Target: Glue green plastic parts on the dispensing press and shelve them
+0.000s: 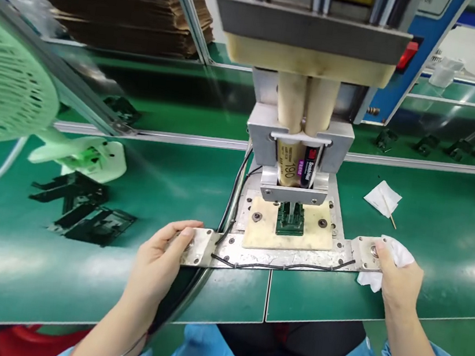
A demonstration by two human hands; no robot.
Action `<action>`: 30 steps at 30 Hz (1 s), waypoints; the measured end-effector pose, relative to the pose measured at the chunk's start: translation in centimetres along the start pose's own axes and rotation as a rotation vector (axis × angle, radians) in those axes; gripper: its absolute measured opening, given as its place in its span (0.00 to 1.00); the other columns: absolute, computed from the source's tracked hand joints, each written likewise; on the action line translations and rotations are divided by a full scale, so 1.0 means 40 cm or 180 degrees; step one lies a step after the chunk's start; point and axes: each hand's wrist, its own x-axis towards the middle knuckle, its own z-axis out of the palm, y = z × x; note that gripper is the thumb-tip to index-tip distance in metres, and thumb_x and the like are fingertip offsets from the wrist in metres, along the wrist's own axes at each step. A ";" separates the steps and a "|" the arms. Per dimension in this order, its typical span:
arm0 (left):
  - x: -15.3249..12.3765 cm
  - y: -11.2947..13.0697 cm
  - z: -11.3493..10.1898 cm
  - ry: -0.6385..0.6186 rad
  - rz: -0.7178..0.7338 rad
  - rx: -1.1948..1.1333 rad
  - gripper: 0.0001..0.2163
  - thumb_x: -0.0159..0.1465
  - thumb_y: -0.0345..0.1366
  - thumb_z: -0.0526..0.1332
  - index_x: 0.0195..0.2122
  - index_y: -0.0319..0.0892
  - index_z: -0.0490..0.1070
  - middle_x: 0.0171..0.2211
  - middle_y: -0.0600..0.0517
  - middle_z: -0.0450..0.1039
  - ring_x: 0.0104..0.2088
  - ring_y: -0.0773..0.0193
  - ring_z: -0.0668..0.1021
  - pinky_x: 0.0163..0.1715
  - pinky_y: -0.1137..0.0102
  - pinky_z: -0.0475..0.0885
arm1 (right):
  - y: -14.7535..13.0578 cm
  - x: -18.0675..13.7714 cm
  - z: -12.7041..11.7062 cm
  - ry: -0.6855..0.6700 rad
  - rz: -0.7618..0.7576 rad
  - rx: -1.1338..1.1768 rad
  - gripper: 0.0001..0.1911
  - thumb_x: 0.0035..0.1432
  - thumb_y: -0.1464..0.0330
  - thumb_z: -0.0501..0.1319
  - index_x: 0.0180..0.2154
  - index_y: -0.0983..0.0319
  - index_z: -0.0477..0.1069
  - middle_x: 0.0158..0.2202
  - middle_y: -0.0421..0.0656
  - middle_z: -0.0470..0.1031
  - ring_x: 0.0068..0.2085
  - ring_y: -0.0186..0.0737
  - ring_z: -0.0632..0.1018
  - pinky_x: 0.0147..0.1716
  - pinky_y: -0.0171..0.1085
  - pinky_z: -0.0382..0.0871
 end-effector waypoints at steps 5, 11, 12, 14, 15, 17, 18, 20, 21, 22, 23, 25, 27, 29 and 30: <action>-0.001 -0.007 -0.005 -0.0045 -0.0015 0.0089 0.18 0.61 0.51 0.62 0.42 0.42 0.76 0.37 0.48 0.77 0.31 0.61 0.75 0.29 0.70 0.68 | 0.009 -0.004 -0.004 -0.0046 0.0040 -0.0032 0.28 0.44 0.52 0.73 0.40 0.66 0.80 0.36 0.49 0.82 0.38 0.51 0.82 0.36 0.42 0.76; -0.025 0.081 0.002 0.0535 0.1118 0.1606 0.15 0.61 0.47 0.60 0.41 0.42 0.75 0.45 0.44 0.77 0.48 0.47 0.77 0.51 0.57 0.71 | 0.010 -0.008 -0.007 -0.0102 0.0143 -0.0138 0.28 0.43 0.50 0.73 0.40 0.65 0.80 0.38 0.50 0.82 0.39 0.52 0.81 0.38 0.43 0.75; -0.030 0.105 0.012 0.0543 0.1317 0.1694 0.16 0.61 0.47 0.61 0.43 0.43 0.75 0.48 0.44 0.76 0.52 0.46 0.76 0.55 0.55 0.68 | 0.007 -0.008 -0.008 -0.0111 0.0161 -0.0123 0.29 0.43 0.50 0.73 0.41 0.65 0.80 0.39 0.50 0.82 0.40 0.52 0.81 0.38 0.43 0.75; -0.036 0.152 0.042 0.0194 0.1393 0.1562 0.21 0.59 0.50 0.64 0.49 0.44 0.72 0.52 0.45 0.74 0.56 0.45 0.74 0.59 0.53 0.66 | 0.001 -0.009 -0.008 -0.0115 0.0195 -0.0082 0.30 0.42 0.50 0.74 0.41 0.65 0.80 0.40 0.51 0.82 0.41 0.53 0.81 0.39 0.44 0.75; -0.035 0.173 0.062 -0.0124 0.1321 0.1434 0.25 0.57 0.51 0.65 0.53 0.45 0.70 0.55 0.45 0.73 0.58 0.45 0.74 0.60 0.53 0.66 | 0.000 -0.009 -0.008 -0.0113 0.0212 -0.0064 0.31 0.42 0.50 0.74 0.42 0.65 0.80 0.40 0.51 0.81 0.41 0.53 0.81 0.40 0.44 0.75; -0.025 0.206 0.109 -0.0813 0.1162 0.1198 0.36 0.53 0.52 0.69 0.60 0.45 0.64 0.62 0.43 0.68 0.60 0.43 0.72 0.61 0.51 0.66 | 0.000 -0.008 -0.008 -0.0099 0.0274 -0.0057 0.31 0.41 0.49 0.74 0.42 0.65 0.80 0.41 0.50 0.81 0.43 0.54 0.81 0.42 0.45 0.74; -0.016 0.218 0.133 -0.1138 0.1084 0.1122 0.41 0.50 0.51 0.71 0.63 0.45 0.61 0.65 0.42 0.64 0.62 0.42 0.70 0.61 0.50 0.66 | 0.002 -0.007 -0.008 -0.0100 0.0312 -0.0055 0.32 0.41 0.49 0.74 0.42 0.65 0.80 0.42 0.50 0.81 0.43 0.54 0.81 0.43 0.45 0.74; 0.005 0.232 0.178 -0.1672 0.0931 0.1026 0.45 0.48 0.50 0.73 0.65 0.44 0.59 0.66 0.40 0.61 0.63 0.40 0.68 0.62 0.48 0.65 | 0.007 -0.005 -0.007 -0.0115 0.0356 -0.0036 0.32 0.41 0.49 0.74 0.43 0.64 0.80 0.42 0.50 0.81 0.44 0.54 0.81 0.43 0.45 0.74; 0.015 0.236 0.197 -0.1885 0.0873 0.0954 0.44 0.49 0.49 0.73 0.65 0.43 0.60 0.66 0.40 0.63 0.63 0.40 0.68 0.62 0.48 0.64 | 0.010 -0.004 -0.006 -0.0131 0.0361 -0.0019 0.32 0.41 0.49 0.74 0.43 0.64 0.80 0.42 0.50 0.81 0.44 0.54 0.81 0.43 0.45 0.74; 0.024 0.239 0.212 -0.2062 0.0840 0.0834 0.41 0.50 0.48 0.72 0.64 0.41 0.61 0.64 0.40 0.65 0.63 0.42 0.69 0.63 0.48 0.63 | 0.013 -0.003 -0.006 -0.0154 0.0350 0.0006 0.32 0.41 0.49 0.74 0.43 0.64 0.80 0.41 0.50 0.81 0.44 0.53 0.81 0.43 0.44 0.74; 0.030 0.240 0.224 -0.2200 0.0828 0.0664 0.38 0.52 0.47 0.72 0.62 0.40 0.63 0.62 0.40 0.68 0.62 0.43 0.70 0.64 0.49 0.62 | 0.014 -0.002 -0.006 -0.0178 0.0334 0.0034 0.31 0.42 0.49 0.74 0.43 0.63 0.80 0.41 0.49 0.81 0.43 0.53 0.81 0.43 0.44 0.74; 0.034 0.244 0.234 -0.2355 0.0779 0.0263 0.34 0.54 0.46 0.71 0.60 0.39 0.66 0.59 0.40 0.72 0.61 0.47 0.72 0.64 0.52 0.63 | 0.016 -0.002 -0.007 -0.0215 0.0307 0.0047 0.30 0.43 0.49 0.74 0.43 0.63 0.80 0.40 0.49 0.82 0.42 0.52 0.81 0.41 0.43 0.74; 0.031 0.249 0.231 -0.2375 0.0582 0.0058 0.32 0.55 0.47 0.70 0.58 0.40 0.68 0.58 0.42 0.73 0.59 0.48 0.74 0.62 0.55 0.67 | 0.014 -0.003 -0.008 -0.0219 0.0282 0.0028 0.30 0.43 0.50 0.74 0.42 0.63 0.80 0.39 0.49 0.82 0.41 0.52 0.81 0.39 0.43 0.75; 0.020 0.254 0.217 -0.2298 0.0306 0.0111 0.29 0.55 0.49 0.70 0.55 0.41 0.72 0.55 0.44 0.76 0.56 0.48 0.76 0.56 0.56 0.72 | 0.011 -0.002 -0.007 -0.0203 0.0247 0.0028 0.30 0.43 0.50 0.74 0.42 0.65 0.80 0.38 0.50 0.82 0.41 0.53 0.81 0.39 0.43 0.75; 0.012 0.255 0.209 -0.2287 0.0193 0.0157 0.27 0.55 0.51 0.69 0.51 0.41 0.75 0.52 0.44 0.78 0.53 0.47 0.78 0.52 0.57 0.74 | 0.010 -0.001 -0.005 -0.0194 0.0234 0.0047 0.30 0.43 0.50 0.74 0.42 0.65 0.80 0.38 0.50 0.82 0.41 0.54 0.81 0.39 0.44 0.75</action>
